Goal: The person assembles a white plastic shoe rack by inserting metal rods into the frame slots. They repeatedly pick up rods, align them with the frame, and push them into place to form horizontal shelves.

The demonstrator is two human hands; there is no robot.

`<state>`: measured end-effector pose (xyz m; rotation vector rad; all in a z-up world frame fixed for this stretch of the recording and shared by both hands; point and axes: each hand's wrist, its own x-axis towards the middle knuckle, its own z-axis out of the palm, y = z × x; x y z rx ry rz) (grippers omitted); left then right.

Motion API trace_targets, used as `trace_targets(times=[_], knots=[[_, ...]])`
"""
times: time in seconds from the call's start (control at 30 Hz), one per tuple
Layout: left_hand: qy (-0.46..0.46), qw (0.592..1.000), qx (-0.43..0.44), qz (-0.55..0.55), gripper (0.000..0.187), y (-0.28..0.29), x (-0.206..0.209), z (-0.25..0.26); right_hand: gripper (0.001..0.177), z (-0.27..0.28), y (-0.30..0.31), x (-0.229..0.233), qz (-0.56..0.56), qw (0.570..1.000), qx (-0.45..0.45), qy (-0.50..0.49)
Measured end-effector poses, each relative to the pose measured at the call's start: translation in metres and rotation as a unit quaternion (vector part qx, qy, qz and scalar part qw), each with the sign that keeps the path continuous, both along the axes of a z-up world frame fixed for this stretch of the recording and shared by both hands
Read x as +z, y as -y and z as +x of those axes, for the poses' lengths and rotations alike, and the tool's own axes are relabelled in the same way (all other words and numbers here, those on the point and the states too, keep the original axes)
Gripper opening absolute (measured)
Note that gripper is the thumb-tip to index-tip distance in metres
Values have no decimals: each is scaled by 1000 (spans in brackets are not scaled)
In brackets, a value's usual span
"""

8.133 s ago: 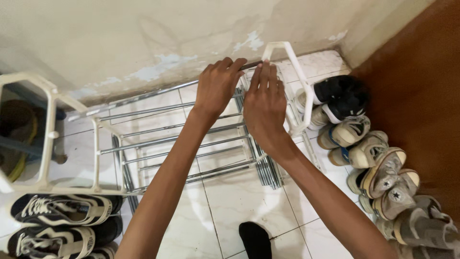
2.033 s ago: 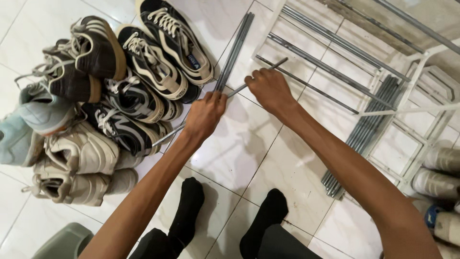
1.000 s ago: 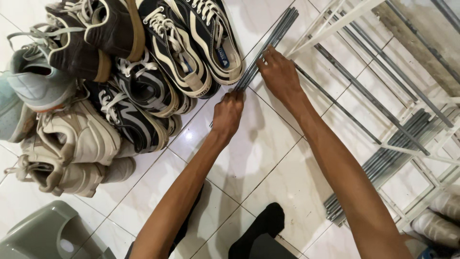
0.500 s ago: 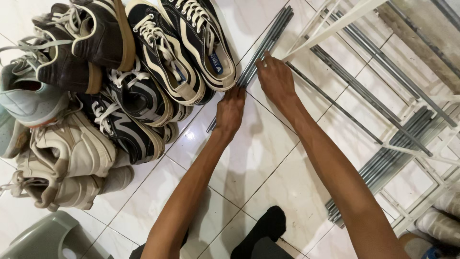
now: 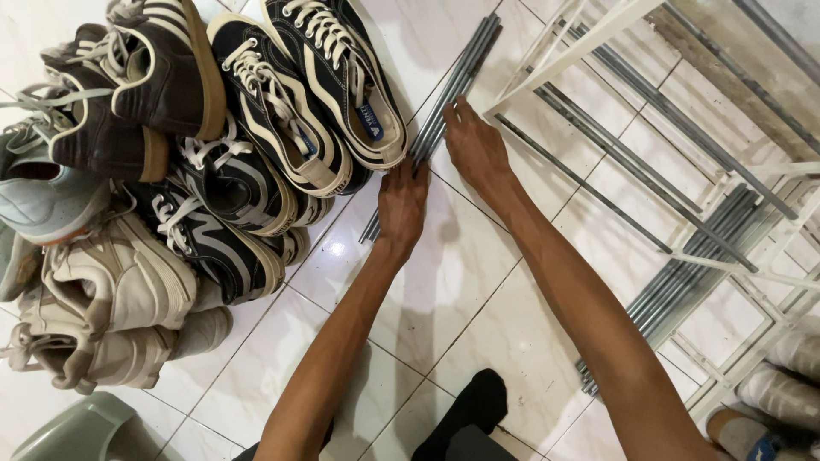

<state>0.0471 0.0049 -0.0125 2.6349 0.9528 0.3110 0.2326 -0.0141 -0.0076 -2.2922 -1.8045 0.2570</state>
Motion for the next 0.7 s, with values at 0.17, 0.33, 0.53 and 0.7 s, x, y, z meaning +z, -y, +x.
trace_targets(times=[0.17,0.33,0.53,0.7], knots=[[64,997,-2,38,39,2,4,0,42,-4,8,14,56,998,22,0],[85,995,-26,33,32,9,17,10,28,-1,22,34,146,989,32,16],[132,989,-65,16,39,23,46,35,20,7,45,71,200,976,32,79],[167,981,-94,12,35,29,65,58,18,20,72,117,259,951,-45,165]])
